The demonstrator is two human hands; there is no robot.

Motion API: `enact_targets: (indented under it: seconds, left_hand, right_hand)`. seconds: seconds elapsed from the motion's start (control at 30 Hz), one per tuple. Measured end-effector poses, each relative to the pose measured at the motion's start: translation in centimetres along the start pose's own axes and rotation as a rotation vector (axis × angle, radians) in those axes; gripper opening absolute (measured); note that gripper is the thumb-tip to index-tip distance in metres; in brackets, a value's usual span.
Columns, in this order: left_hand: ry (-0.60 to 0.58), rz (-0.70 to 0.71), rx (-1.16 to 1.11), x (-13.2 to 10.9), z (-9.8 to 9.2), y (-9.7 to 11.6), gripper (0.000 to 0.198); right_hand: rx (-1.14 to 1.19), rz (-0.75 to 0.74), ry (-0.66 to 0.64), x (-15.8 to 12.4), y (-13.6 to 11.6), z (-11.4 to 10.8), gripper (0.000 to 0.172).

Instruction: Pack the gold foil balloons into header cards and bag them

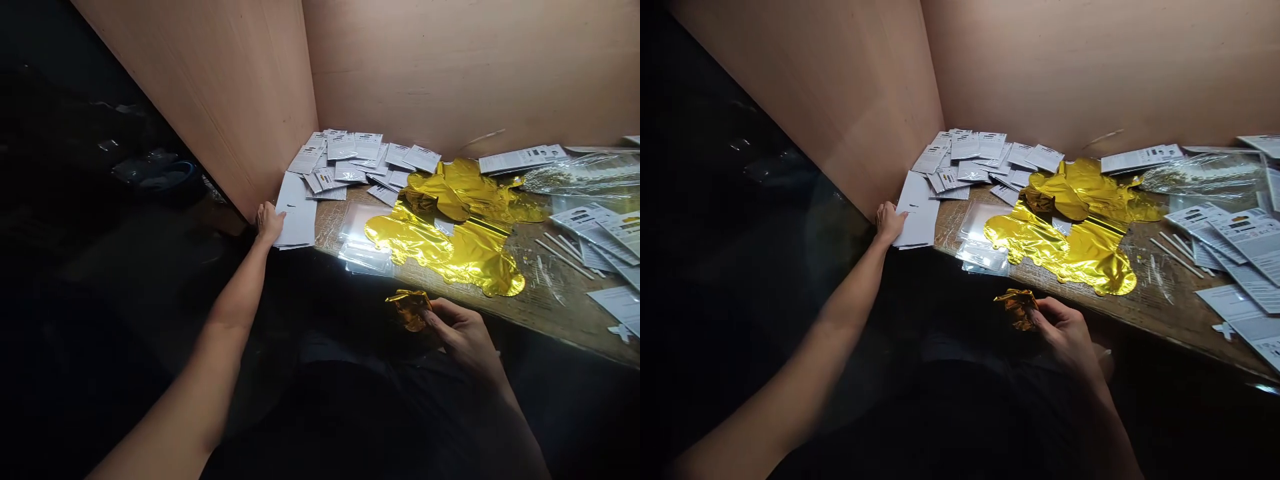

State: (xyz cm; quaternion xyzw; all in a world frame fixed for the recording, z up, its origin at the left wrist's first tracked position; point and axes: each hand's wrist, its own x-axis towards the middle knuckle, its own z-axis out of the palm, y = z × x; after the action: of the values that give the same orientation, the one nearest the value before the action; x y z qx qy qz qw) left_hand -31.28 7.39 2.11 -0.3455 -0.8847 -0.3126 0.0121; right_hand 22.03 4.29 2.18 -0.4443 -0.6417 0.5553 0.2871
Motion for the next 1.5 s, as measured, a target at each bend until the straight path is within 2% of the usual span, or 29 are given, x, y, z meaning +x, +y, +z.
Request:
enact_targets:
  seconds: [0.13,0.2,0.27,0.3,0.4,0.43,0.5,0.57,0.67,0.77,0.87,0.93,1.0,1.1,1.17,1.23,1.27,1.33,1.4,1.43,1.47,1.5]
  left_hand:
    - [0.091,-0.037,-0.327,-2.1,-2.3,-0.5,0.021]
    - [0.094,-0.002,-0.570,-4.9,-2.9,0.2,0.017]
    - [0.034,0.047,-0.898,-9.3,-2.7,2.2,0.020]
    - [-0.029,0.053,-1.030,-11.9,-2.5,3.5,0.025]
    - [-0.362,-0.031,-1.327,-18.7,-2.1,7.3,0.034]
    - [-0.503,-0.092,-1.402,-20.1,-2.1,8.2,0.035]
    - [-0.797,-0.238,-1.506,-21.4,-1.9,8.9,0.039]
    - [-1.054,-0.360,-1.531,-21.3,-0.9,8.8,0.041]
    - [-1.293,-0.388,-1.459,-20.7,1.4,8.8,0.029]
    - [-1.446,-0.247,-1.210,-21.2,2.7,10.1,0.031]
    - [-1.535,0.005,-0.877,-21.8,2.2,12.1,0.040]
    - [-1.535,0.131,-0.790,-22.0,1.7,13.2,0.044]
    - [-1.480,0.211,-0.793,-22.1,1.4,13.8,0.044]
    - [-1.285,0.358,-0.780,-23.2,1.5,14.1,0.035]
    - [-1.150,0.474,-0.758,-24.1,1.8,14.2,0.032]
    - [-1.098,0.578,-0.732,-24.0,2.4,14.4,0.032]
    - [-1.068,0.589,-0.722,-23.1,3.0,14.6,0.033]
    - [-0.924,0.510,-0.692,-19.4,4.3,14.8,0.034]
    - [-0.583,0.296,-0.624,-13.8,5.9,15.0,0.035]
    - [-0.468,0.231,-0.556,-10.8,6.7,15.0,0.039]
    - [-0.419,0.168,-0.482,-7.9,7.4,15.1,0.046]
    - [-0.418,0.134,-0.449,-5.5,8.0,15.1,0.050]
  right_hand:
    - [0.109,-0.043,0.013,1.2,-1.0,1.5,0.040]
    - [0.184,-0.118,-0.041,2.4,-1.9,3.1,0.036]
    - [0.248,-0.210,-0.085,3.8,-3.1,5.4,0.033]
    - [0.262,-0.251,-0.085,4.5,-3.8,6.7,0.033]
    - [0.236,-0.292,-0.051,6.2,-5.2,9.5,0.030]
    - [0.213,-0.271,-0.046,6.4,-5.3,9.9,0.029]
    - [0.129,-0.221,-0.046,6.0,-5.2,9.6,0.026]
    - [-0.013,-0.204,-0.046,4.9,-4.9,8.4,0.022]
    - [-0.239,-0.185,-0.028,3.3,-4.4,6.2,0.018]
    - [-0.350,-0.125,-0.028,2.6,-3.9,4.6,0.014]
    - [-0.311,-0.091,-0.069,2.2,-3.6,3.3,0.019]
    - [-0.240,-0.095,-0.115,1.6,-3.7,2.2,0.026]
    - [-0.153,-0.090,-0.186,0.9,-3.8,1.0,0.034]
    - [-0.007,-0.005,-0.244,0.1,-3.5,-0.3,0.045]
    - [0.010,0.027,-0.235,-0.1,-2.8,-0.3,0.046]
    - [-0.068,-0.019,-0.163,0.0,-1.7,0.5,0.037]
    - [-0.107,-0.054,-0.089,0.0,-1.1,1.0,0.033]
    - [-0.116,-0.099,0.089,0.1,0.0,2.1,0.032]
    - [-0.053,-0.100,0.190,0.1,0.8,2.8,0.034]
    - [-0.021,-0.097,0.206,0.1,1.0,3.0,0.036]
    - [-0.001,-0.095,0.209,0.1,1.1,3.1,0.038]
    - [0.010,-0.095,0.208,0.1,1.1,3.2,0.041]
